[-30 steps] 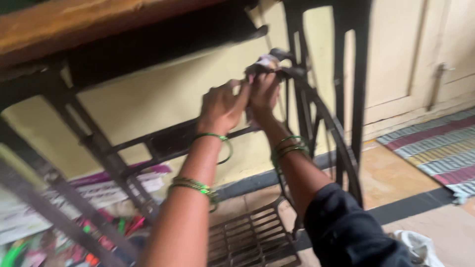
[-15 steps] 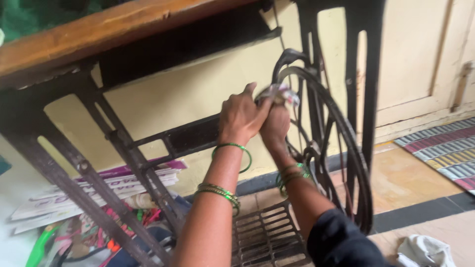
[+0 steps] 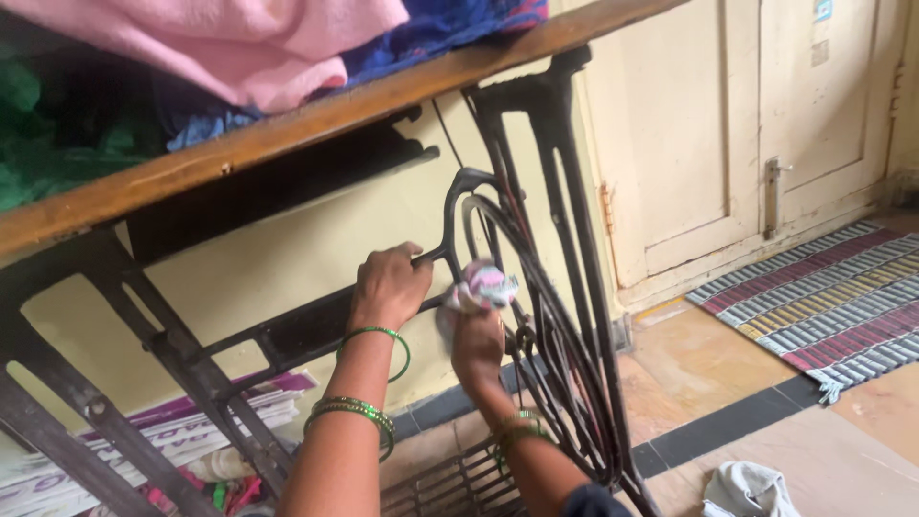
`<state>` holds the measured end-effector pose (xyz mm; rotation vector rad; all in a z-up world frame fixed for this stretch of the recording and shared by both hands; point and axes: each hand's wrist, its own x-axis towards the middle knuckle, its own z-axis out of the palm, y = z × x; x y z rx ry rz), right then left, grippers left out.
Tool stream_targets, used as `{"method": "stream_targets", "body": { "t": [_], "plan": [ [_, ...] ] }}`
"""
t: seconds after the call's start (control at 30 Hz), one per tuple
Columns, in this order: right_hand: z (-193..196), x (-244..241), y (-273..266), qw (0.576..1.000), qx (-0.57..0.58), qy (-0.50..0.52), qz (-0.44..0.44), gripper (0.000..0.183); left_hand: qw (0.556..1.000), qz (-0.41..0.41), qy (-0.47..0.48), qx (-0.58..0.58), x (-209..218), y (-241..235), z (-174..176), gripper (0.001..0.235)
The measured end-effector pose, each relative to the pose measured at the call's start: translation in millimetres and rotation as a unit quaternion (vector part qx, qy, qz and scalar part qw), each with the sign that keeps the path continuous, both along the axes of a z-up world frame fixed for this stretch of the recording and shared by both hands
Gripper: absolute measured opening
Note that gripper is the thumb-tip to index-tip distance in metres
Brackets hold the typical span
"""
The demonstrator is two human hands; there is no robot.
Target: The person cleans the metal base and frame of a sewing machine using a cloth. They wipe the foot pedal, the large wheel, and the surrounding metal supports.
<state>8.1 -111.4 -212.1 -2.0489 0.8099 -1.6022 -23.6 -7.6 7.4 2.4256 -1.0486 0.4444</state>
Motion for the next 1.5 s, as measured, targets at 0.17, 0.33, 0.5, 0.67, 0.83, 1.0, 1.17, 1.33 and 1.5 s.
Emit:
{"method": "stream_targets", "body": {
  "t": [0.17,0.33,0.5,0.67,0.83,1.0,1.17,1.33,1.5],
  "plan": [
    [-25,-35,11,0.964,0.237,-0.030,0.117,0.026,0.999,-0.004,0.031,0.007,3,6,2,0.042],
    [21,-93,10,0.946,0.180,0.058,0.261,0.025,0.996,0.000,0.086,0.010,13,2,8,0.045],
    [146,-69,4,0.988,-0.095,0.005,0.122,0.017,0.995,0.009,0.048,0.082,23,0,6,0.043],
    [203,-36,-21,0.942,-0.243,0.188,-0.137,0.038,0.997,-0.002,0.048,0.061,15,3,5,0.042],
    [208,-33,-26,0.843,-0.346,0.370,-0.179,0.061,0.996,0.015,0.081,0.032,4,6,18,0.048],
    [263,-12,-47,0.872,-0.074,0.483,-0.003,0.063,0.994,0.009,0.104,0.010,3,15,13,0.051],
    [268,-13,-70,0.949,0.030,0.310,0.047,0.085,0.996,-0.020,0.084,0.001,3,19,14,0.051],
    [252,-14,-101,0.946,0.125,0.242,0.175,0.077,0.991,-0.006,0.131,-0.019,-4,31,11,0.052],
    [250,9,-108,0.915,-0.099,0.391,-0.005,0.097,0.996,0.007,0.084,0.006,-9,27,22,0.059]
  ]
}}
